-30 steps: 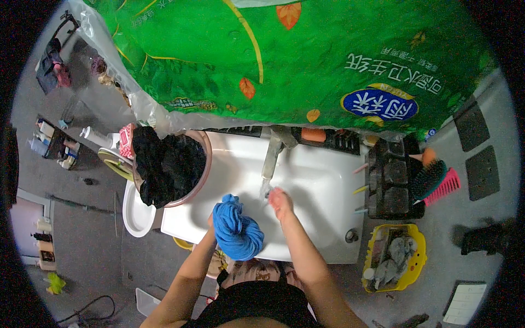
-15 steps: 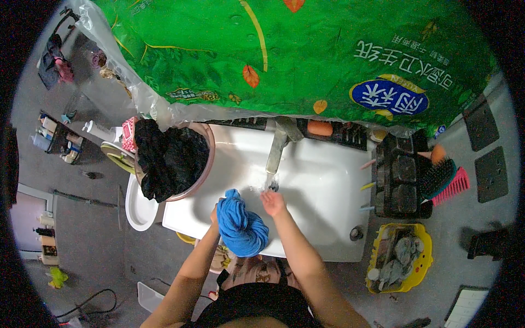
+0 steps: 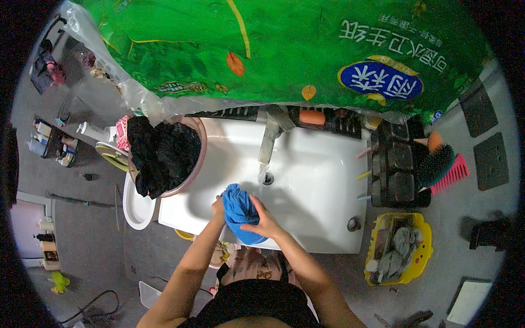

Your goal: The person washes clothes in a sink by hand, wringing out individual garments and placing them into a basin. The person then empties and rinses the basin before washing more clothes in the sink.

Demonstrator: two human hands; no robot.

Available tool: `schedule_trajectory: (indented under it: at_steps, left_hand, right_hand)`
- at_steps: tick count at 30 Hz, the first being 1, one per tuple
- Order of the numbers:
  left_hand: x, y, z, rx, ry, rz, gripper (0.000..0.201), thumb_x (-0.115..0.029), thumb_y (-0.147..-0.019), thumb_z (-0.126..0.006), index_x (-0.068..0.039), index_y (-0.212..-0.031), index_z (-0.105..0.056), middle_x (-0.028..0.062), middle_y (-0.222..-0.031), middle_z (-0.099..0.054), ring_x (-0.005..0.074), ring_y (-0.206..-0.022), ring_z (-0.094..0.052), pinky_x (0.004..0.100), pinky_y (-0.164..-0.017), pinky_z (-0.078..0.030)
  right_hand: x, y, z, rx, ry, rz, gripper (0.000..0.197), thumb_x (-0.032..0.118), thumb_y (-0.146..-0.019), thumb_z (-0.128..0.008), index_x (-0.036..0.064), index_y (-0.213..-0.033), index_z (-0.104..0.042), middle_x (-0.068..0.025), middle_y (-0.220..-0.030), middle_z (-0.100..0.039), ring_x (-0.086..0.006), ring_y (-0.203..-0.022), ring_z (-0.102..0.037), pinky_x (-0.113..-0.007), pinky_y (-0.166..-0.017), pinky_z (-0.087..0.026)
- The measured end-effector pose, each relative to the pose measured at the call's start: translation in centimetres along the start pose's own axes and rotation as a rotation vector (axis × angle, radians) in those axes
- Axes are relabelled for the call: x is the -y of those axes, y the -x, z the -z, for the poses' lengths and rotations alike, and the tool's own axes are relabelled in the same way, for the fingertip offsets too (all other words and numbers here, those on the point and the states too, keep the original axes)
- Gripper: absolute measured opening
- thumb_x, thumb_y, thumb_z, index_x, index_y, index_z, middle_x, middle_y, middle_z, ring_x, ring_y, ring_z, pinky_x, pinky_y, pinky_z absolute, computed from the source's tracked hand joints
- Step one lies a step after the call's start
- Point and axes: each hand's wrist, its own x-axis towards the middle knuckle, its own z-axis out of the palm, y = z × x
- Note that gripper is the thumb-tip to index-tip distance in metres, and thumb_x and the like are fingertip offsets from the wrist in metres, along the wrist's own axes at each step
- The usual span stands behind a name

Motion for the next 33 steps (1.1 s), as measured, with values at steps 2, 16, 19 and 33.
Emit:
schedule_trajectory:
  at_steps: [2, 16, 19, 33]
  left_hand:
    - [0.8, -0.3, 0.3, -0.027, -0.110, -0.018, 0.052, -0.047, -0.077, -0.046, -0.014, -0.118, -0.045, 0.0164, -0.108, -0.055, 0.0295, -0.097, -0.056, 0.0371, -0.074, -0.049]
    - [-0.7, -3.6, -4.1, -0.430, -0.697, -0.558, 0.036, -0.025, -0.076, -0.051, -0.007, -0.107, -0.056, 0.0155, -0.116, -0.050, 0.0312, -0.102, -0.051, 0.0427, -0.077, -0.044]
    - [-6.8, -3.1, -6.4, -0.026, -0.019, -0.708, 0.033, -0.016, -0.073, -0.055, -0.002, -0.103, -0.057, 0.0185, -0.103, -0.057, 0.0305, -0.091, -0.056, 0.0380, -0.074, -0.045]
    - [-8.9, -4.1, -9.4, 0.270, 1.528, 0.179, 0.010, -0.008, -0.080, -0.046, -0.007, -0.085, -0.055, 0.0043, -0.078, -0.059, 0.0154, -0.073, -0.059, 0.0257, -0.066, -0.047]
  right_hand:
    - [2.8, 0.5, -0.7, -0.050, 0.387, 0.134, 0.083, 0.037, -0.064, -0.073, 0.0066, -0.129, -0.032, -0.0248, -0.128, -0.035, -0.0349, -0.116, -0.040, -0.037, -0.096, -0.034]
    - [-8.7, 2.4, 2.7, -0.950, -0.574, -0.790, 0.044, 0.037, -0.078, -0.051, 0.0063, -0.110, -0.050, -0.0075, -0.097, -0.055, -0.0185, -0.080, -0.054, -0.033, -0.064, -0.045]
    - [-11.8, 5.1, 6.5, -0.861, -0.829, -0.941, 0.041, 0.035, -0.078, -0.050, 0.0079, -0.109, -0.050, -0.0072, -0.098, -0.055, -0.0178, -0.082, -0.055, -0.033, -0.061, -0.046]
    - [-8.2, 14.0, 10.7, -1.840, -0.547, -0.131, 0.038, 0.004, -0.079, -0.053, 0.0048, -0.113, -0.037, -0.0039, -0.080, -0.048, -0.0139, -0.064, -0.050, -0.027, -0.057, -0.045]
